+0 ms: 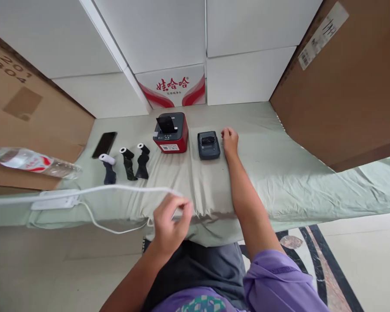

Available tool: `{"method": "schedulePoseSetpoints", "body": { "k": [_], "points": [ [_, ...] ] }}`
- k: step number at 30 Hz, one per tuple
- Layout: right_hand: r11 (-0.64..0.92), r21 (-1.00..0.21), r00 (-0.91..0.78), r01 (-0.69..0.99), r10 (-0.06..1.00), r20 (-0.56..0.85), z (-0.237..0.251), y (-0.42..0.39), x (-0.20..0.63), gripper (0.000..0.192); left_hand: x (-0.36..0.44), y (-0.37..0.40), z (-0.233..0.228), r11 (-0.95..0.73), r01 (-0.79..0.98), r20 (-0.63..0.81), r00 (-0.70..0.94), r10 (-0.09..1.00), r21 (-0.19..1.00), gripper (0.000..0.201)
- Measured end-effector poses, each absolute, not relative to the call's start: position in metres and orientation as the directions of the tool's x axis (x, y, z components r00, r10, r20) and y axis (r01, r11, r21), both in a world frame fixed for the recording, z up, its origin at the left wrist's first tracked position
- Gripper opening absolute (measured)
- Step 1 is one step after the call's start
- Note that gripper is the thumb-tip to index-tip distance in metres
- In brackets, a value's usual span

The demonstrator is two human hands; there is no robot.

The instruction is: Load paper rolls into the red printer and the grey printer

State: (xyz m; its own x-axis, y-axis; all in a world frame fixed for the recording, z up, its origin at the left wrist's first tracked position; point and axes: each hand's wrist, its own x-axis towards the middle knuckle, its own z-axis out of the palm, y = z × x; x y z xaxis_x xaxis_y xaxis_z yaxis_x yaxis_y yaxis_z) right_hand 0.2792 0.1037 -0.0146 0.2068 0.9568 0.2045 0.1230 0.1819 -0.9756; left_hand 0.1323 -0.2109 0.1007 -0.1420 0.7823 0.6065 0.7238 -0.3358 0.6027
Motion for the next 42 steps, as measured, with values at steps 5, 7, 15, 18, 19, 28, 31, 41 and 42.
{"method": "schedulePoseSetpoints", "body": {
  "k": [5, 7, 15, 18, 19, 28, 31, 41, 42],
  "points": [
    [0.184, -0.979, 0.073, 0.087, 0.979, 0.191, -0.012, 0.102, 0.278, 0.029, 0.185, -0.198, 0.094, -0.175, 0.789, 0.689, -0.378, 0.618, 0.589, 0.036],
    [0.174, -0.98, 0.065, 0.101, 0.981, 0.181, -0.012, 0.102, 0.276, 0.028, 0.202, -0.193, 0.083, -0.215, 0.769, 0.71, -0.391, 0.586, 0.601, 0.041],
    [0.201, -0.978, 0.03, 0.055, 0.979, 0.203, -0.015, 0.105, 0.276, 0.037, 0.162, -0.042, 0.03, -0.047, 0.357, 0.2, -0.403, 0.893, 0.933, 0.028],
    [0.213, -0.973, 0.007, 0.092, 0.977, 0.214, -0.014, 0.104, 0.276, 0.04, 0.131, 0.0, 0.018, -0.044, 0.519, 0.297, -0.415, 0.86, 0.854, 0.029],
    [0.213, -0.972, 0.006, 0.1, 0.977, 0.214, -0.014, 0.103, 0.276, 0.041, 0.125, 0.005, 0.014, -0.079, 0.562, 0.326, -0.353, 0.877, 0.823, 0.03],
    [0.19, -0.977, 0.084, 0.094, 0.977, 0.198, -0.018, 0.104, 0.275, 0.036, 0.124, -0.003, 0.002, 0.152, 0.594, 0.163, -0.443, 0.881, 0.79, 0.03],
    [0.187, -0.978, 0.096, 0.087, 0.976, 0.195, -0.02, 0.105, 0.274, 0.035, 0.125, -0.009, 0.006, 0.167, 0.616, 0.175, -0.455, 0.873, 0.77, 0.024],
    [0.202, -0.975, 0.095, 0.09, 0.973, 0.211, -0.021, 0.104, 0.273, 0.043, 0.125, -0.011, 0.013, 0.207, 0.683, 0.11, -0.39, 0.914, 0.7, 0.017],
    [0.2, -0.976, 0.107, 0.087, 0.972, 0.209, -0.021, 0.104, 0.273, 0.044, 0.125, -0.01, 0.014, 0.221, 0.701, 0.098, -0.383, 0.918, 0.678, 0.017]
  ]
}}
